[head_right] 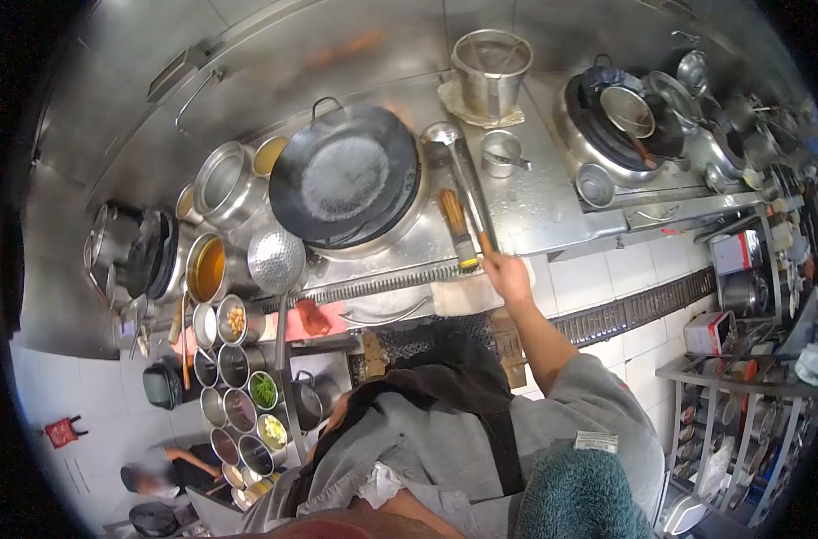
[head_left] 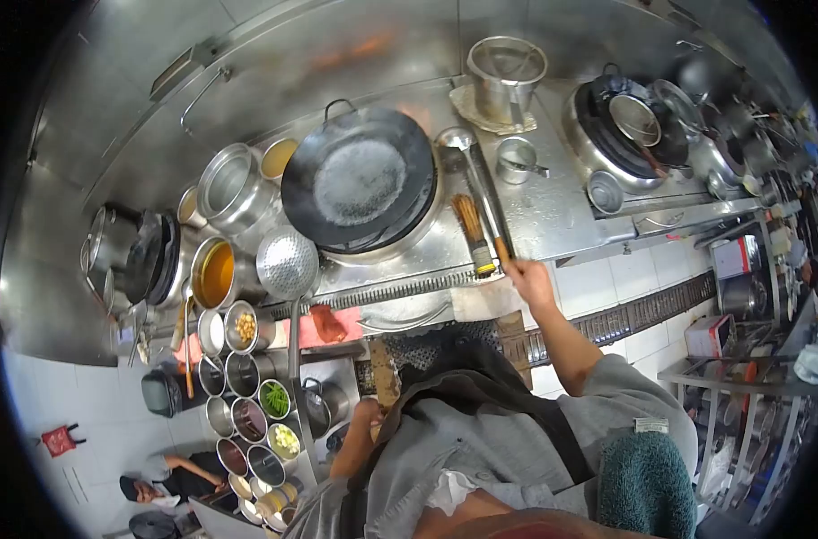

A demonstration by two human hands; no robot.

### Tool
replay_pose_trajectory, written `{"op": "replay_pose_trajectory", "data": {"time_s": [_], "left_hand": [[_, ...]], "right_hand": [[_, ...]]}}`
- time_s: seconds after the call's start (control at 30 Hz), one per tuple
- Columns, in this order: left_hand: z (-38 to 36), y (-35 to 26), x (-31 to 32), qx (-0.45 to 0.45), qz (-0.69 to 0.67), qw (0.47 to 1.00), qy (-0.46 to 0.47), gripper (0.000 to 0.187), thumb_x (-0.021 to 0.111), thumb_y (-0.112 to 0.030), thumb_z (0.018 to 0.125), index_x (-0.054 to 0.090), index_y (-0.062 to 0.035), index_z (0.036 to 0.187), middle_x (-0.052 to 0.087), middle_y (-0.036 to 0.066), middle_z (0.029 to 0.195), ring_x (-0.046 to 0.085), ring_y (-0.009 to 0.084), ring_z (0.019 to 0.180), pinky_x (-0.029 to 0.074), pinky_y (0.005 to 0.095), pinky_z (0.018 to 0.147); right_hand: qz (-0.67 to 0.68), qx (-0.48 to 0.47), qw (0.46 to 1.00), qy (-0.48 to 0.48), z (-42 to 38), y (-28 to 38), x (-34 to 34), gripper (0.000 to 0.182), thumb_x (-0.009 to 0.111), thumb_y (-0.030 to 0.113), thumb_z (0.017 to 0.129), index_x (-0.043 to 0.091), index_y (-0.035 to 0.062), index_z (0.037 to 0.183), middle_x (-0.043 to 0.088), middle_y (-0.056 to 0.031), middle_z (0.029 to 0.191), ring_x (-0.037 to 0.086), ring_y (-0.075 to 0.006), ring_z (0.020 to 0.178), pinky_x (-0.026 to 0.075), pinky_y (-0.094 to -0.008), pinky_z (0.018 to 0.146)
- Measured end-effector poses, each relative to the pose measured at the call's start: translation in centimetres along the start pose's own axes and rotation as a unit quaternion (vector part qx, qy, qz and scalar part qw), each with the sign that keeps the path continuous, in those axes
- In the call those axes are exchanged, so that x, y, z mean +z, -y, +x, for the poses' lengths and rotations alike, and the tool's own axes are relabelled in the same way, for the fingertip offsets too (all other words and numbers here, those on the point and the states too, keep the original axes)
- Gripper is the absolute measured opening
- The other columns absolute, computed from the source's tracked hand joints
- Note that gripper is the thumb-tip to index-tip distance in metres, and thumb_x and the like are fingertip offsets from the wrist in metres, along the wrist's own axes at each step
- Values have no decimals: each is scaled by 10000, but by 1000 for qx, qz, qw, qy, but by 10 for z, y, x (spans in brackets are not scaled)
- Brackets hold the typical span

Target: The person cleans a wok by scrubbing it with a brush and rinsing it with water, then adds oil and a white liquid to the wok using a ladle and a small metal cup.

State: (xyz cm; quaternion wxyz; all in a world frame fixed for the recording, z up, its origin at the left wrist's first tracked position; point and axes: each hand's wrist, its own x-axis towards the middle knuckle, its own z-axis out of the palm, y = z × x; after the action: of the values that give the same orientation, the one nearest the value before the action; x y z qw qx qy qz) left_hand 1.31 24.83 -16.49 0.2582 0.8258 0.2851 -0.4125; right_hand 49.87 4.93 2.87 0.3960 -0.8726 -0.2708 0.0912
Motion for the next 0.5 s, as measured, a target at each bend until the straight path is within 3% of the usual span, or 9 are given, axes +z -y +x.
{"op": "replay_pose_trajectory", "data": {"time_s": [0.03, 0.13, 0.27, 0.3, 0.33, 0.37, 0.4, 0.43, 0.5], "left_hand": [[23, 10, 16, 82, 204, 973, 72, 204, 566, -122, 749, 621, -81, 941, 656, 107, 775, 644, 202, 613, 522, 343, 566], [56, 43, 42, 151, 147, 977, -14, 144, 607, -114, 702, 653, -93, 837, 658, 112, 795, 641, 250, 667, 524, 376, 600], [-2, 25, -27, 125, 184, 957, -185, 240, 637, -112, 736, 623, -44, 965, 652, 111, 766, 632, 197, 595, 513, 313, 478], [-5, 22, -34, 119, 183, 958, -188, 240, 637, -112, 736, 623, -44, 965, 652, 111, 766, 632, 197, 595, 513, 313, 478], [-9, 19, -37, 16, -56, 979, -194, 257, 633, -116, 752, 604, -30, 993, 646, 105, 762, 629, 180, 582, 503, 292, 454], [-12, 16, -40, -88, -294, 933, -190, 276, 629, -121, 768, 584, -17, 1020, 640, 99, 758, 626, 163, 568, 494, 271, 431], [-63, -40, -83, -186, -402, 869, -221, 288, 629, -123, 767, 577, -23, 1031, 640, 91, 752, 629, 165, 578, 500, 281, 443], [-67, -46, -77, -193, -405, 865, -223, 288, 629, -123, 767, 577, -23, 1031, 640, 91, 752, 629, 165, 578, 500, 281, 443], [-77, -49, -66, -207, -465, 832, -220, 275, 628, -100, 758, 577, -19, 1015, 643, 91, 757, 626, 159, 574, 501, 279, 443]], "right_hand": [[57, -20, 994, -88, 10, 39, -26, 263, 637, 303, 786, 671, 48, 844, 587, -157, 628, 592, -308, 606, 460, -390, 574], [12, -117, 971, -209, 74, 52, -57, 396, 654, 275, 775, 588, 55, 1097, 599, -132, 798, 600, -301, 690, 474, -387, 634], [-126, -201, 932, -272, 153, 97, -82, 461, 646, 235, 768, 520, 87, 1187, 545, -151, 1022, 569, -300, 932, 468, -405, 769], [-120, -204, 933, -271, 174, 97, -81, 461, 646, 235, 768, 520, 87, 1187, 545, -151, 1022, 569, -300, 932, 468, -405, 769], [-181, -217, 925, -255, 195, 92, -77, 372, 615, 222, 787, 554, 90, 1130, 559, -144, 1001, 576, -306, 917, 479, -408, 769], [-241, -229, 913, -236, 213, 87, -74, 290, 584, 210, 806, 588, 94, 1072, 573, -136, 979, 583, -312, 902, 489, -411, 769], [-268, -210, 922, -187, 231, 82, -74, 243, 574, 193, 799, 605, 96, 1021, 580, -119, 989, 578, -302, 928, 489, -407, 779], [-295, -189, 926, -139, 242, 75, -76, 201, 564, 175, 792, 622, 99, 969, 587, -101, 999, 573, -293, 955, 490, -403, 789], [-295, -207, 918, -168, 249, 61, -83, 142, 515, 152, 803, 624, 89, 869, 594, -90, 923, 590, -287, 901, 492, -414, 754]]}}
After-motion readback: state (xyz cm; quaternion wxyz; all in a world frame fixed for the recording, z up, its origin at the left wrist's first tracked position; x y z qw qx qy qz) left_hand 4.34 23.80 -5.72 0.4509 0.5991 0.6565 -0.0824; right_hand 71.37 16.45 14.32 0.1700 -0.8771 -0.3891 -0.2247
